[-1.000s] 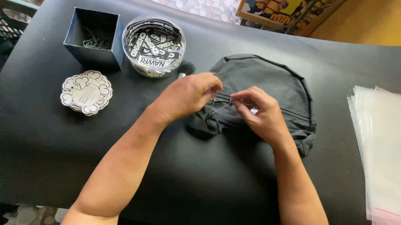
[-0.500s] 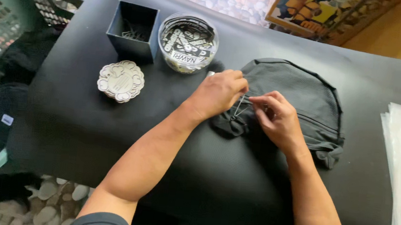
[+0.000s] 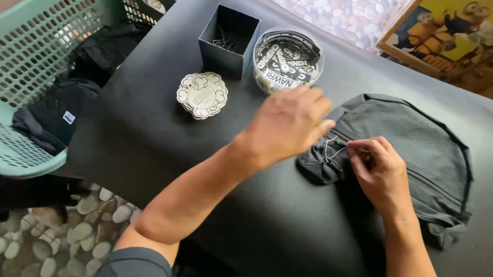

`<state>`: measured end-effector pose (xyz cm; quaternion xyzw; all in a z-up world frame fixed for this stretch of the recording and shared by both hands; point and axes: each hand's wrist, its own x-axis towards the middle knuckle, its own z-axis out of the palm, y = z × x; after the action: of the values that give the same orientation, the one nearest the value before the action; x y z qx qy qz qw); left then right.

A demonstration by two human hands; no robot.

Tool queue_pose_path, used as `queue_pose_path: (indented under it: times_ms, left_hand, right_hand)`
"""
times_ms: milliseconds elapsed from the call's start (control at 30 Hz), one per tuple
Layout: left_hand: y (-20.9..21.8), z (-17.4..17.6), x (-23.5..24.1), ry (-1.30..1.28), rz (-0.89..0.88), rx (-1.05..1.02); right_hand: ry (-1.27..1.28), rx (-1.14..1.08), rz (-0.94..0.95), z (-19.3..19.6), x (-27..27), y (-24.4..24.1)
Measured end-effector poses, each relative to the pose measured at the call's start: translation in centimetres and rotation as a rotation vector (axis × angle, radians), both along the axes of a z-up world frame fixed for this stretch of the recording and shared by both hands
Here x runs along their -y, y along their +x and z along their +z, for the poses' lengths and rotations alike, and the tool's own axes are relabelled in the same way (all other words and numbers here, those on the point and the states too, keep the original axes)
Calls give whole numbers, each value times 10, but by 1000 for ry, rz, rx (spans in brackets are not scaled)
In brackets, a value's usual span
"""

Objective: The person attaches a bear-shaped tag to a black bag using a safety pin, then uses a brush to clean the bag's surface. Finally, they place the bag into a clear plastic bag.

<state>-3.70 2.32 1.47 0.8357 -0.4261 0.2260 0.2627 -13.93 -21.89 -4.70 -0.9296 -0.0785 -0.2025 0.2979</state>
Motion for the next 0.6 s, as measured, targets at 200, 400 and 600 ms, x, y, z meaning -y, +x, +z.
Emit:
queue_pose_path:
  times_ms: [200,400,600]
  left_hand:
    - [18,-20,-127,182,381,234]
    - [29,-16,-185,336,480,-148]
    - [26,-34,-182,294,465,-117]
  right_hand:
    - [25,-3,16,0,2,0]
    - [46,1,-8,6,-2,-3]
    - [60,-18,-21,4,-1,-3]
